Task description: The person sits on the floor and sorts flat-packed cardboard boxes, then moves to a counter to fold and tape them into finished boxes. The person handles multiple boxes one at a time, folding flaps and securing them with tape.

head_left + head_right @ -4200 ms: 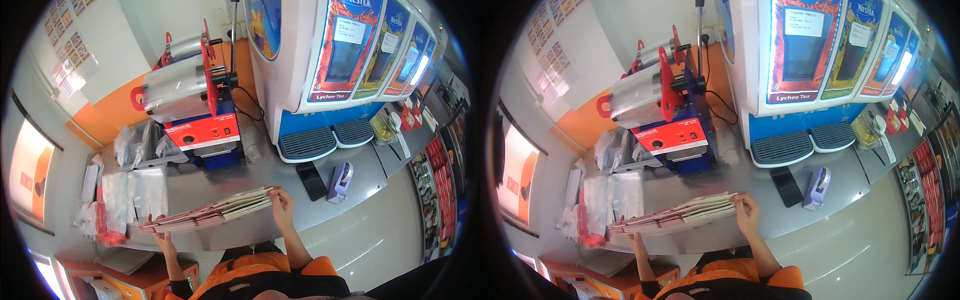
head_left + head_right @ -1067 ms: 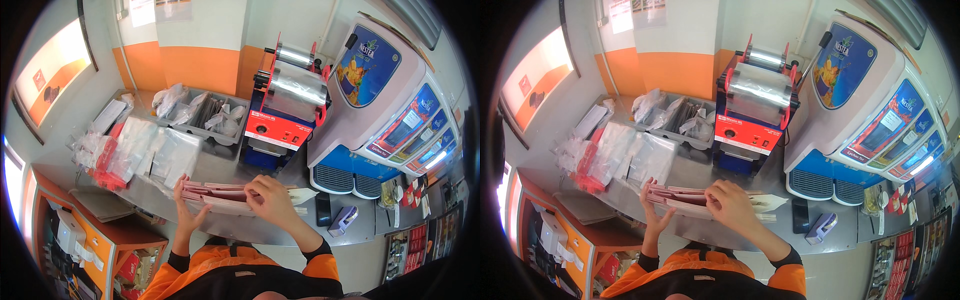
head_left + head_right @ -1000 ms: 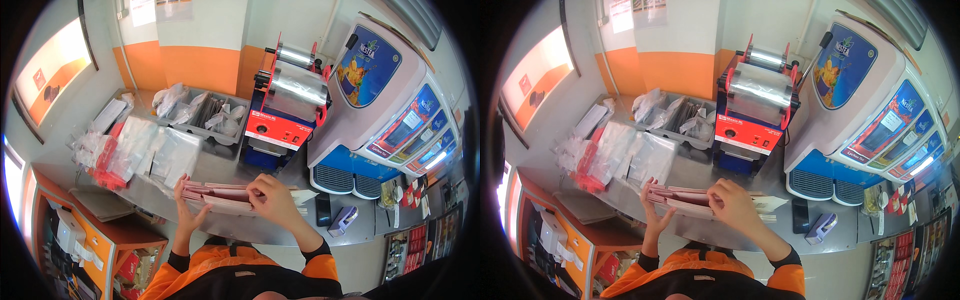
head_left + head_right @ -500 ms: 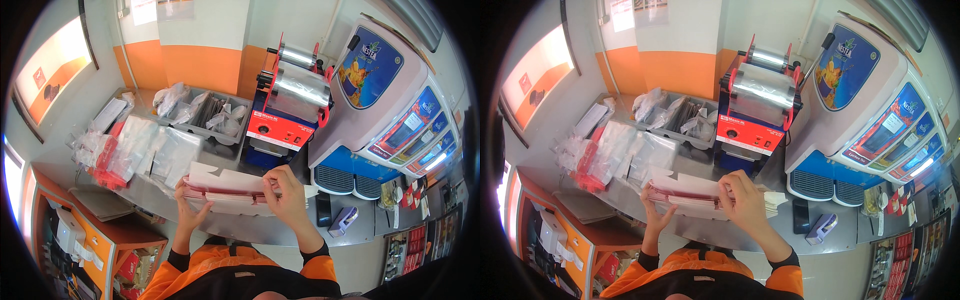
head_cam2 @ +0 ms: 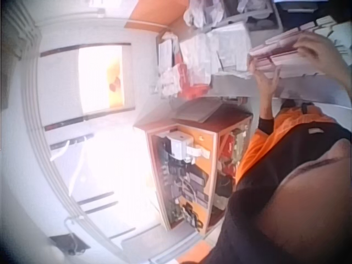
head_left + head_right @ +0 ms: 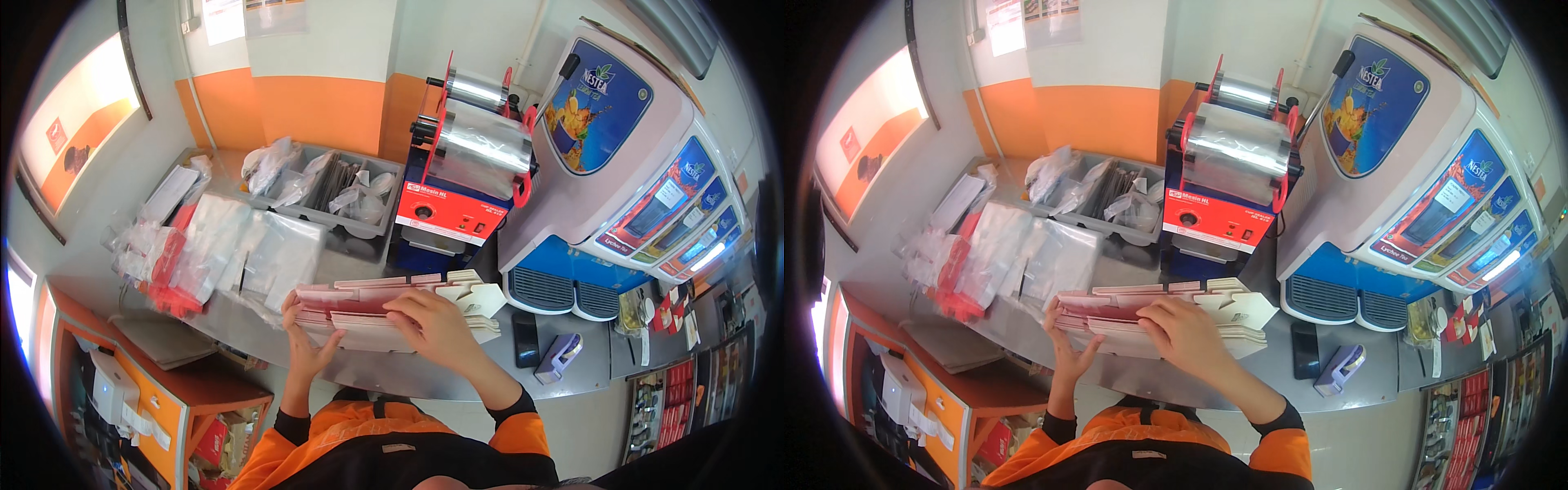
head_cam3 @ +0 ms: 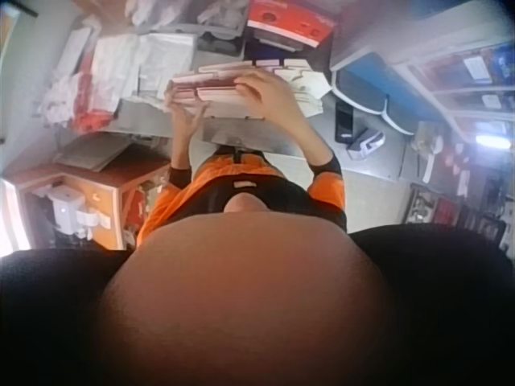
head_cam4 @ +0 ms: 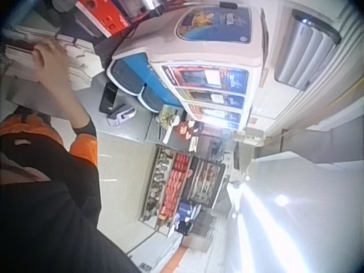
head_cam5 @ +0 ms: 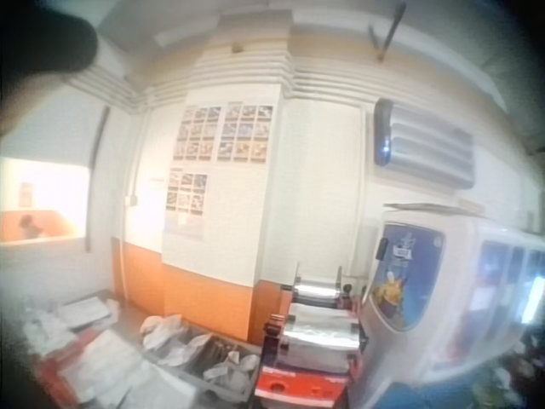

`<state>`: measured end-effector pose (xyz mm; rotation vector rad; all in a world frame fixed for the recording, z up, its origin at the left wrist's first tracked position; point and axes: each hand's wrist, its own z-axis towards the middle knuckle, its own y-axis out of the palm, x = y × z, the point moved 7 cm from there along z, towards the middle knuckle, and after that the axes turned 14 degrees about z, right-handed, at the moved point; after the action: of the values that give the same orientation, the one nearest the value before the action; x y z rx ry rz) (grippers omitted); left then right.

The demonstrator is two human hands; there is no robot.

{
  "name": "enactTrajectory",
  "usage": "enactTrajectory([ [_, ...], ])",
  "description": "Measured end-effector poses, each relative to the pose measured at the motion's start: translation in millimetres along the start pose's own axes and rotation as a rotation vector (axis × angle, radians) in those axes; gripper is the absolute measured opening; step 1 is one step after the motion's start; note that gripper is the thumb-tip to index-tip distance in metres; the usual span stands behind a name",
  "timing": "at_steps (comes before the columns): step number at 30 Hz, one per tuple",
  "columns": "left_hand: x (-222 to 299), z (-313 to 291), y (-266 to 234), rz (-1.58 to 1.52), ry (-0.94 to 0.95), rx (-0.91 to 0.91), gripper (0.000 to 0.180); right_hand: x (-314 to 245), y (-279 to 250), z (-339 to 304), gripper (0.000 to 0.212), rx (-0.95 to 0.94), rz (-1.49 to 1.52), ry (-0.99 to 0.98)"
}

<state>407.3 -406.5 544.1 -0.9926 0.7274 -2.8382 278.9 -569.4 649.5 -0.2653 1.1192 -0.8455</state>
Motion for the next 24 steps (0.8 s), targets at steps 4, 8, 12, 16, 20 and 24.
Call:
enactTrajectory([
  [4, -18.6, -8.6, 5.0, -0.156, -0.116, -0.027, 0.090, -6.2, -22.7, -0.4, 0.024, 0.103, -0.149, -0.014],
  [8, -27.6, -7.4, 15.1, -0.320, -0.249, -0.229, 0.087, 4.7, -20.3, -7.8, 0.032, 0.038, -0.166, -0.027],
  [12, -29.3, -11.2, 13.2, -0.294, -0.213, -0.224, 0.083, 14.6, -21.0, -20.0, 0.023, 0.079, 0.011, 0.080],
  [16, -19.3, -7.8, 9.1, -0.306, -0.222, -0.181, 0.085, 12.2, -28.8, -20.0, 0.010, 0.012, -0.093, 0.054],
  [20, -12.4, -2.9, 8.5, -0.348, -0.252, -0.124, 0.095, 3.7, -31.7, -14.2, 0.007, 0.016, -0.097, -0.002],
  [24, -13.3, 0.4, 10.5, -0.330, -0.226, -0.134, 0.099, 5.8, -30.0, -12.1, 0.006, -0.017, -0.128, 0.020],
])
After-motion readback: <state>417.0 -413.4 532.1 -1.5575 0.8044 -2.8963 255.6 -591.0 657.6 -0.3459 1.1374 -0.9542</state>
